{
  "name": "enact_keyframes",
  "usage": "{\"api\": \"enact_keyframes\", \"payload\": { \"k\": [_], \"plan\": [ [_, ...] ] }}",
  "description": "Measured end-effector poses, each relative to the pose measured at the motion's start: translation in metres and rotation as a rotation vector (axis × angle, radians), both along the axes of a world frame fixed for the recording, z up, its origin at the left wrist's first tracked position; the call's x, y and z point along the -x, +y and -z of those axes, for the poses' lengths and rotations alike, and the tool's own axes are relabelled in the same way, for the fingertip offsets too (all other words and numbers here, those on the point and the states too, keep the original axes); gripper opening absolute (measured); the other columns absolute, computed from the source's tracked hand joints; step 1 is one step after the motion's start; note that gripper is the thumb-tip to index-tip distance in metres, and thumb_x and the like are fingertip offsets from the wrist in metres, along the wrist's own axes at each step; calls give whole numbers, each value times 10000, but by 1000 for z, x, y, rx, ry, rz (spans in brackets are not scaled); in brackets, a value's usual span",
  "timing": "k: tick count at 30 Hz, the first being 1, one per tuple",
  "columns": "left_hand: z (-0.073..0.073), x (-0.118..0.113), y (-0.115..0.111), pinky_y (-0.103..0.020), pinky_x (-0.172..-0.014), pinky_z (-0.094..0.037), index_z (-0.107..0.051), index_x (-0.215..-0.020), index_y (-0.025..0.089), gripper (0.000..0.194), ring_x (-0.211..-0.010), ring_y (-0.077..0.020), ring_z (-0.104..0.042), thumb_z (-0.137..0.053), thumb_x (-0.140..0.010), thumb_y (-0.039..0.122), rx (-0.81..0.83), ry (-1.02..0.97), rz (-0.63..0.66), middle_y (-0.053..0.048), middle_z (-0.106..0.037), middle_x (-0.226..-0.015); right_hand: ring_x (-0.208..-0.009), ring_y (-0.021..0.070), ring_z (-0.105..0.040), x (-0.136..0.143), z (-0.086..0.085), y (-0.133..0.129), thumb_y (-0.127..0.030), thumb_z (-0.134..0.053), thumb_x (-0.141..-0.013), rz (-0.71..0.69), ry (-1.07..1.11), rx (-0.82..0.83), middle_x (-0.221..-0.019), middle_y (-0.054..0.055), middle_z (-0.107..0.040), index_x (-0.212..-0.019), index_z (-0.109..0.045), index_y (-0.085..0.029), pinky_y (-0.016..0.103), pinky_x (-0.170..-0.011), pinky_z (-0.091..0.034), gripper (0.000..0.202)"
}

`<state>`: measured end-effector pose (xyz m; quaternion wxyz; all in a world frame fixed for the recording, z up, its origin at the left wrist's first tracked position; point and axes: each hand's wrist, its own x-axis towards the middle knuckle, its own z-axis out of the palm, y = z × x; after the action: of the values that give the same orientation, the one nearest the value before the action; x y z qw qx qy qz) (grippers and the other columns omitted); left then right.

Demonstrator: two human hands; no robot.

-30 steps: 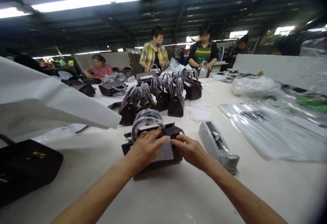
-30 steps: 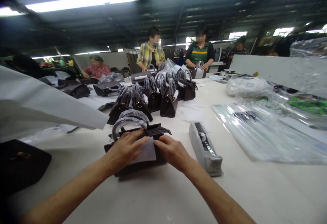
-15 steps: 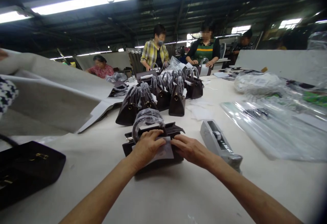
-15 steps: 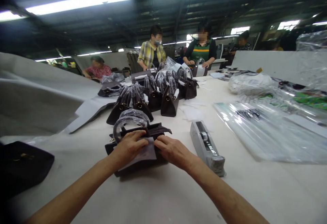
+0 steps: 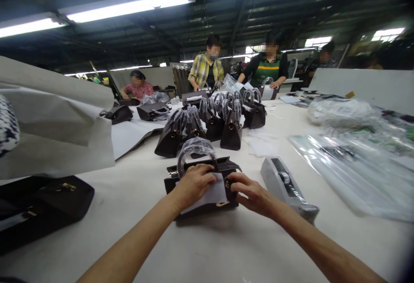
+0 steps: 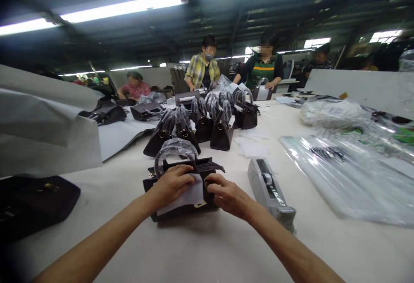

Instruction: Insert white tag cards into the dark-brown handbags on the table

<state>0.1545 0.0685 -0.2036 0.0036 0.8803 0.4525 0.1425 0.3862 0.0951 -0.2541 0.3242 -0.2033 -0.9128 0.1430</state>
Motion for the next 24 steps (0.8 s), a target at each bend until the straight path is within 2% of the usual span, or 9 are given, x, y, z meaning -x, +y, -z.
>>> {"api": "enact_keyframes", "payload": {
  "k": [2, 3, 7, 9, 12, 14, 18, 21, 24],
  "plan": [
    [-1, 0, -1, -421, -943, -398, -548, -932, 245, 157, -1174, -234, -430, -430, -837, 205, 4, 1, 4, -70, -503, -1238, -952, 163, -536, -6, -2, 1, -111, -478, -791, 23, 69, 73, -1042, 80, -503, -841, -546, -203, 316, -814, -488, 125],
    [-1, 0, -2, -432, -941, -396, -541, -936, 245, 141, -1185, -240, -422, -447, -832, 230, 6, 0, 3, -75, -494, -1252, -872, 163, -561, -8, -4, 1, -170, -521, -794, 56, 132, 169, -947, 62, -526, -796, -539, -201, 316, -757, -504, 36],
    [-1, -2, -4, -473, -906, -401, -511, -952, 236, 235, -1186, -281, -421, -594, -744, 306, -7, 35, -24, -104, -477, -1274, -536, 132, -562, -6, -16, 0, -319, -612, -757, 162, 374, 675, -635, -29, -513, -709, -498, -191, 274, -517, -490, 178],
    [1, -4, -4, -475, -887, -408, -502, -965, 226, 278, -1164, -293, -440, -621, -716, 257, -33, 82, -43, -113, -482, -1269, -532, 129, -563, 3, -23, -2, -302, -613, -757, 190, 392, 716, -627, -26, -543, -719, -524, -183, 266, -517, -479, 153],
    [5, -5, -3, -468, -876, -414, -494, -991, 221, 297, -1144, -295, -456, -612, -719, 242, -63, 113, -37, -116, -490, -1263, -640, 131, -563, 21, -33, -5, -210, -575, -784, 237, 320, 469, -689, -14, -568, -721, -564, -189, 267, -604, -465, 67],
    [8, -6, -4, -459, -879, -414, -495, -999, 224, 292, -1142, -286, -458, -600, -728, 237, -77, 109, -29, -111, -501, -1252, -702, 131, -550, 31, -36, -5, -151, -541, -798, 225, 243, 281, -733, -9, -562, -736, -575, -196, 267, -652, -453, 84],
    [10, -5, -5, -459, -855, -435, -500, -991, 224, 294, -1121, -283, -475, -601, -716, 216, -106, 96, -50, -101, -516, -1237, -852, 150, -536, 31, -34, -6, -157, -472, -843, 147, 158, 57, -907, 49, -558, -941, -578, -203, 281, -754, -468, 151],
    [10, -5, -4, -462, -829, -446, -506, -950, 218, 264, -1111, -291, -482, -612, -707, 226, -117, 110, -37, -98, -518, -1240, -773, 151, -517, 21, -31, -12, -157, -426, -860, 86, -165, -119, -886, 55, -539, -1057, -547, -213, 274, -661, -465, 239],
    [11, -3, -4, -469, -830, -443, -497, -955, 215, 274, -1108, -293, -481, -616, -709, 242, -132, 127, -35, -99, -516, -1241, -657, 144, -485, 19, -30, -18, -116, -431, -844, 125, -472, -207, -791, 17, -520, -1073, -526, -228, 254, -531, -397, 272]
  ]
}}
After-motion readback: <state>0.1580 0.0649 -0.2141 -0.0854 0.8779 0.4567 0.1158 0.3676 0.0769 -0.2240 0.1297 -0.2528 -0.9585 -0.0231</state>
